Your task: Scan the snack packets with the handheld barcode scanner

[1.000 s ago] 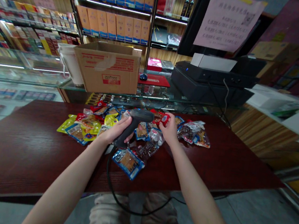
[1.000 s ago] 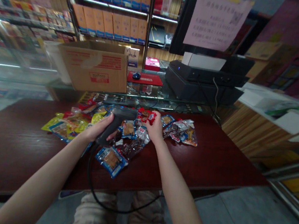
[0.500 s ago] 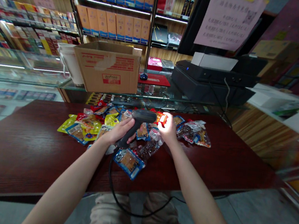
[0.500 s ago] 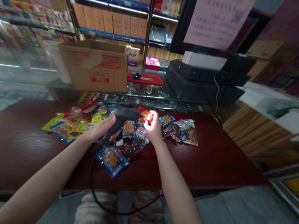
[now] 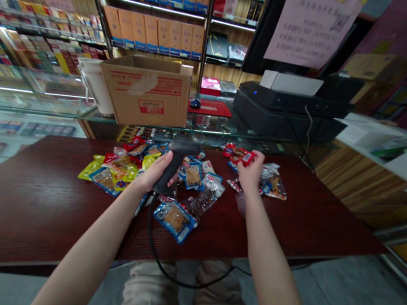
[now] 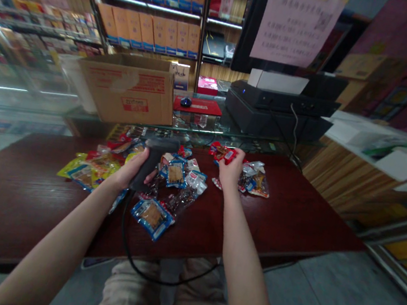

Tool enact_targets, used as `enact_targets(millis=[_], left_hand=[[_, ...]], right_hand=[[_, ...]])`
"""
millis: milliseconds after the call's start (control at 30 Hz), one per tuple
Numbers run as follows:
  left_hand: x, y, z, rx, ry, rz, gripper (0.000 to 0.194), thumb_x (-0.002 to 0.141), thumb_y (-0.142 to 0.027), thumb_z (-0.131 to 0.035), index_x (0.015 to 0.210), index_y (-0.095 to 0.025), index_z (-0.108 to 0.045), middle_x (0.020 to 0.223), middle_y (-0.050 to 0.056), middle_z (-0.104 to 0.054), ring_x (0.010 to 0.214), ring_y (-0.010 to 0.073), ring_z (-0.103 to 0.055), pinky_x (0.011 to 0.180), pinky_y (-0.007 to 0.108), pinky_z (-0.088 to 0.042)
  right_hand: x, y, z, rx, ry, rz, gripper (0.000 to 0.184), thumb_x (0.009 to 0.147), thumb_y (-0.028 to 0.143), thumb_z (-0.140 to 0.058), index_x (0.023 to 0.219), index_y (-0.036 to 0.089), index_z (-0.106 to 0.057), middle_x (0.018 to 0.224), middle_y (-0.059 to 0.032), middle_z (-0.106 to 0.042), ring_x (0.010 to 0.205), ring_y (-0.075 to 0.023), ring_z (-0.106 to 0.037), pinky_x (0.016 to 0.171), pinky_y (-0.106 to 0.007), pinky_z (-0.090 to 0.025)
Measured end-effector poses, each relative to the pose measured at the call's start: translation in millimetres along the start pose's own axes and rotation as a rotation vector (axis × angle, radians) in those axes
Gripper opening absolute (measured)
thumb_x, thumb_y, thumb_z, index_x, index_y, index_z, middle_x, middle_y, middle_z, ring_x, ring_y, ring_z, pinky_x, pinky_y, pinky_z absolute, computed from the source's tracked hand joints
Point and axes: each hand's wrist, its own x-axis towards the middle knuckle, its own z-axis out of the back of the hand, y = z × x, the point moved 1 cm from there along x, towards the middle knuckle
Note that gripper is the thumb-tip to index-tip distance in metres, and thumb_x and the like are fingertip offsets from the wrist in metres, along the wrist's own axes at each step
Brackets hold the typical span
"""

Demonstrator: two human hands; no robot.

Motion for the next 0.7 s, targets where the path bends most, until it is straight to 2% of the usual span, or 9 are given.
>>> enact_targets(millis=[67, 200, 267, 333, 367, 433, 500, 567, 700], left_hand=[[1, -3, 7.5, 0.013, -0.051, 0.012, 0.079, 0.076, -0.083, -0.061, 0.110, -0.012, -0.062, 0.047, -0.005, -0.051, 0.036, 0.0119, -0.047, 0.037, 0.023, -0.035], [1, -10, 20.9, 0.015, -0.197, 0.057, 0.072, 0.080, -0.083, -0.055, 0.104, -0.015, -0.060, 0.048, -0.004, -0.053, 0.035, 0.0123, -0.048, 0.038, 0.023, -0.038], [0, -12, 25.2, -0.026, -0.268, 0.078, 0.070, 0.083, -0.081, -0.052, 0.104, -0.016, -0.059, 0.048, -0.004, -0.052, 0.035, 0.0123, -0.047, 0.039, 0.023, -0.040], [0, -14, 27.6, -0.058, -0.312, 0.099, 0.069, 0.085, -0.081, -0.049, 0.105, -0.015, -0.059, 0.047, -0.005, -0.051, 0.034, 0.0123, -0.046, 0.038, 0.024, -0.039], [0, -14, 28.0, -0.064, -0.319, 0.106, 0.069, 0.086, -0.080, -0.048, 0.105, -0.015, -0.059, 0.047, -0.005, -0.050, 0.033, 0.0124, -0.046, 0.037, 0.023, -0.038], [0, -15, 27.6, -0.062, -0.316, 0.106, 0.067, 0.088, -0.079, -0.046, 0.104, -0.015, -0.059, 0.048, -0.004, -0.051, 0.034, 0.0127, -0.047, 0.037, 0.023, -0.038], [0, -15, 26.0, -0.057, -0.308, 0.105, 0.066, 0.088, -0.079, -0.047, 0.103, -0.016, -0.059, 0.048, -0.004, -0.051, 0.035, 0.0131, -0.048, 0.037, 0.023, -0.039], [-1, -16, 24.2, -0.050, -0.304, 0.110, 0.066, 0.087, -0.079, -0.048, 0.104, -0.016, -0.059, 0.048, -0.004, -0.051, 0.035, 0.0131, -0.048, 0.037, 0.023, -0.039], [-2, -16, 21.1, -0.037, -0.286, 0.128, 0.067, 0.086, -0.080, -0.048, 0.102, -0.016, -0.059, 0.048, -0.004, -0.051, 0.035, 0.0130, -0.048, 0.037, 0.023, -0.038]], right_hand=[[9, -10, 18, -0.127, -0.082, -0.082, 0.061, 0.071, 0.011, -0.056, 0.130, 0.019, -0.045, 0.116, -0.0132, -0.060, 0.105, -0.0269, -0.061, 0.100, -0.047, -0.048], [11, -13, 42, -0.434, -0.169, -0.180, 0.046, 0.072, 0.010, -0.059, 0.118, 0.015, -0.057, 0.133, -0.0226, -0.048, 0.126, -0.0369, -0.047, 0.109, -0.058, -0.034], [8, -5, 44, -0.520, -0.229, -0.160, 0.045, 0.074, 0.015, -0.064, 0.118, 0.014, -0.059, 0.144, -0.0252, -0.039, 0.132, -0.0407, -0.040, 0.110, -0.063, -0.029], [5, 7, 40, -0.480, -0.195, -0.078, 0.044, 0.077, 0.023, -0.066, 0.120, 0.015, -0.060, 0.145, -0.0243, -0.041, 0.130, -0.0391, -0.043, 0.108, -0.060, -0.032], [4, 13, 35, -0.412, -0.097, -0.042, 0.039, 0.079, 0.027, -0.066, 0.116, 0.015, -0.063, 0.139, -0.0226, -0.048, 0.123, -0.0362, -0.050, 0.105, -0.056, -0.038], [1, 22, 25, -0.245, 0.263, -0.021, 0.029, 0.083, 0.039, -0.064, 0.102, 0.017, -0.068, 0.114, -0.0166, -0.065, 0.101, -0.0291, -0.062, 0.091, -0.044, -0.048], [-5, 28, 15, -0.136, 0.685, -0.067, 0.032, 0.081, 0.049, -0.068, 0.086, 0.018, -0.071, 0.089, -0.0102, -0.072, 0.081, -0.0238, -0.064, 0.077, -0.036, -0.050], [-11, 29, 10, -0.137, 0.976, -0.117, 0.036, 0.072, 0.054, -0.076, 0.077, 0.019, -0.073, 0.076, -0.0058, -0.072, 0.073, -0.0209, -0.063, 0.068, -0.031, -0.047], [-16, 28, 11, -0.200, 1.135, -0.135, 0.033, 0.065, 0.050, -0.081, 0.064, 0.019, -0.070, 0.064, -0.0002, -0.067, 0.064, -0.0159, -0.055, 0.060, -0.028, -0.038]])
